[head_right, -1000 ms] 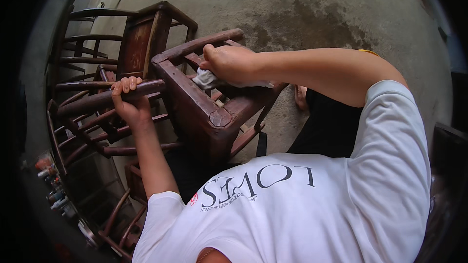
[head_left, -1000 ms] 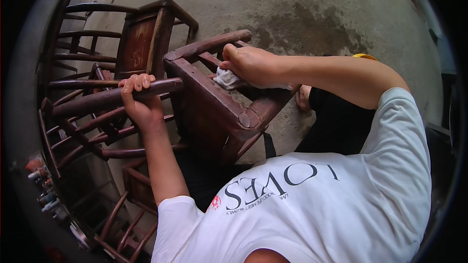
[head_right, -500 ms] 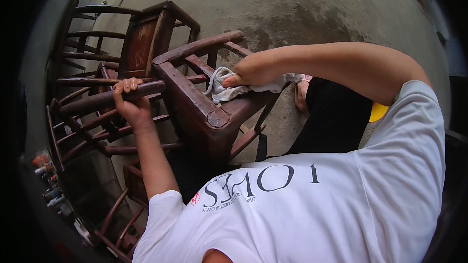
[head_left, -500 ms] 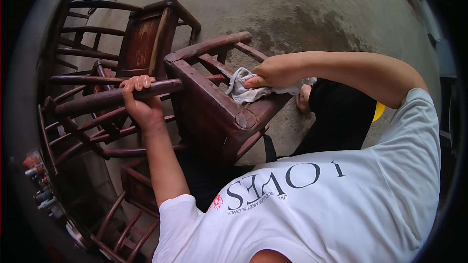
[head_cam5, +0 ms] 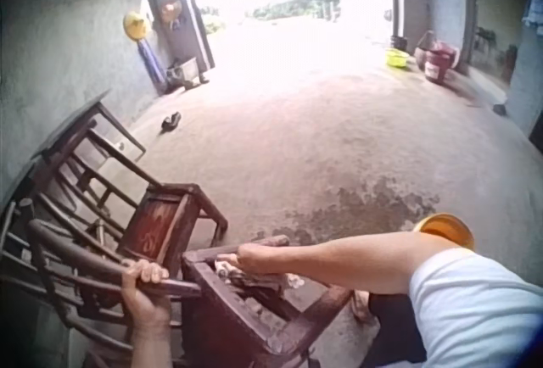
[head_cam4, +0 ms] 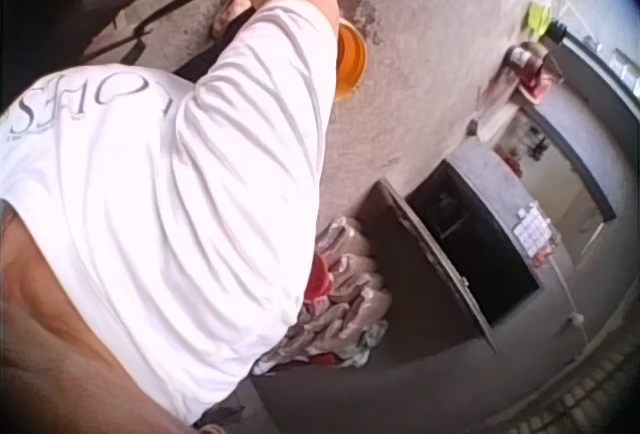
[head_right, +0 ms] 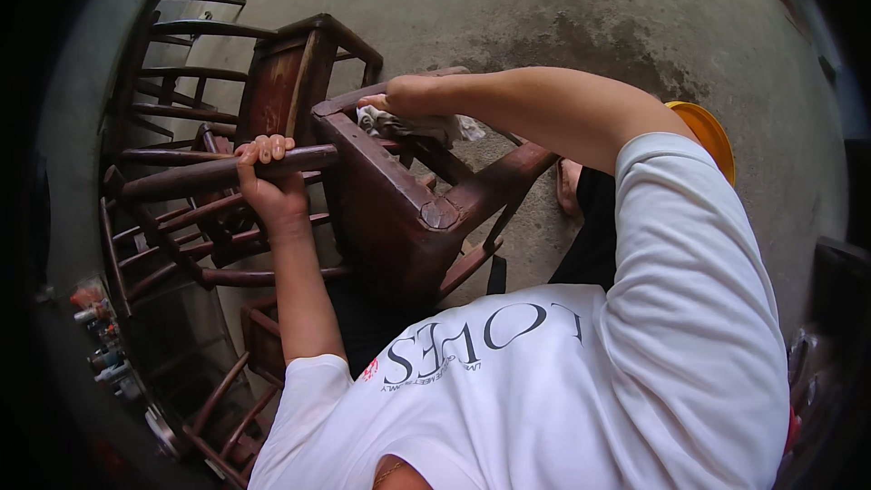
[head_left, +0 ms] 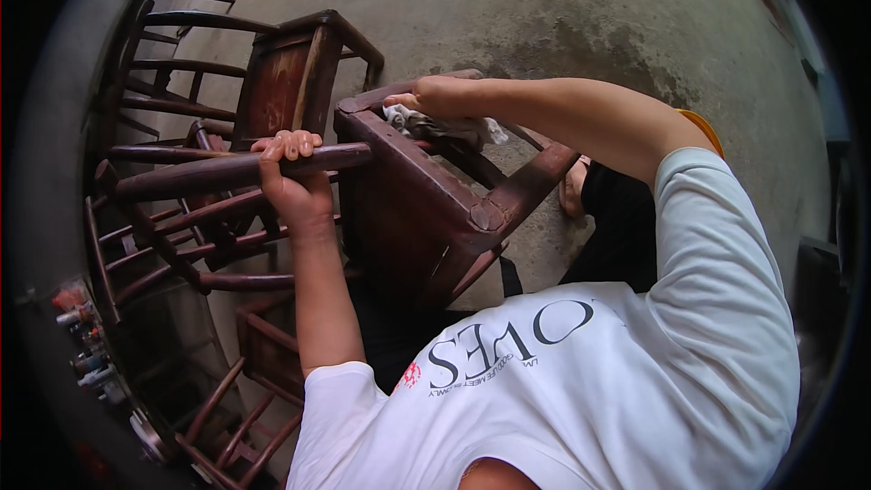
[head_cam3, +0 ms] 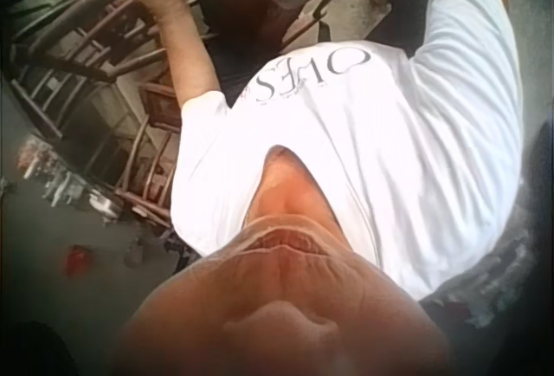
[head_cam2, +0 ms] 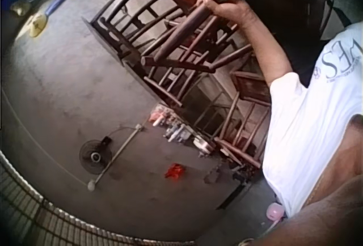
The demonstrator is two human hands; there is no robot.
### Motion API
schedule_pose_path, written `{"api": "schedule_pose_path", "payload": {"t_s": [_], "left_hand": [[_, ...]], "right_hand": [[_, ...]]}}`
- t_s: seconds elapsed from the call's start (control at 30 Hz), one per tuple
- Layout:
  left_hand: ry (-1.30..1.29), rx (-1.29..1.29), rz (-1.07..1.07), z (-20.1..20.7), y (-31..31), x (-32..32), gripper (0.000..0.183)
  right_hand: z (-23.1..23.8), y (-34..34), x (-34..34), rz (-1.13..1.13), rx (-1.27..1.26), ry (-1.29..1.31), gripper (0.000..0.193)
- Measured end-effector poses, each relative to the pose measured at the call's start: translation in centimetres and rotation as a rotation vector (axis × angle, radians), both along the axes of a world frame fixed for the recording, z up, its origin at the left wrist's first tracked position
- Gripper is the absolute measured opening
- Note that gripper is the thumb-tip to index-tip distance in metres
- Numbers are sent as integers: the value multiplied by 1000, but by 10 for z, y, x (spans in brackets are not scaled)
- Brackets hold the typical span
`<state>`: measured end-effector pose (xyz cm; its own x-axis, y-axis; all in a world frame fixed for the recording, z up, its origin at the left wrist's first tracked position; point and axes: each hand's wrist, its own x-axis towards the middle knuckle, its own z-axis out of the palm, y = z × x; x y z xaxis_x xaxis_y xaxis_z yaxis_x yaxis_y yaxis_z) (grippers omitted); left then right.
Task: Cleaning and wiping wooden chairs with a wet cloth and a bucket of water.
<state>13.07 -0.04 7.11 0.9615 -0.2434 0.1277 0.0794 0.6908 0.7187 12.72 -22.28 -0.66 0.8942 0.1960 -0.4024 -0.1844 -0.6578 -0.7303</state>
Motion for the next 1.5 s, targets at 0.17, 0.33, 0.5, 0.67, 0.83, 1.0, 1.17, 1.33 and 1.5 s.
{"api": "schedule_pose_path", "payload": {"t_s": [0.17,0.33,0.5,0.67,0.83,1.0,1.17,1.33,1.5], "left_hand": [[-6,-16,-3,0,2,-2,10],[-21,-27,-19,3,1,-6,13],[-3,-48,5,2,6,-3,13],[-3,-47,-2,3,8,-2,13],[26,-58,-12,4,9,-4,13],[8,-47,-28,6,-1,-8,12],[29,-29,-16,8,-4,-16,13],[31,-45,-13,8,-1,-13,12],[7,-19,-12,9,-1,-12,11]], "right_hand": [[-3,-6,-12,-126,23,-233,53],[20,-48,-15,-551,527,71,40],[57,-65,-4,-652,1257,204,29],[68,-63,-6,-356,851,-18,44],[97,-48,1,-127,74,-305,40],[95,-12,11,112,453,-455,29],[62,46,19,-38,484,-370,32],[42,46,46,-138,476,-378,36],[-19,-14,49,-204,-97,-324,31]]}}
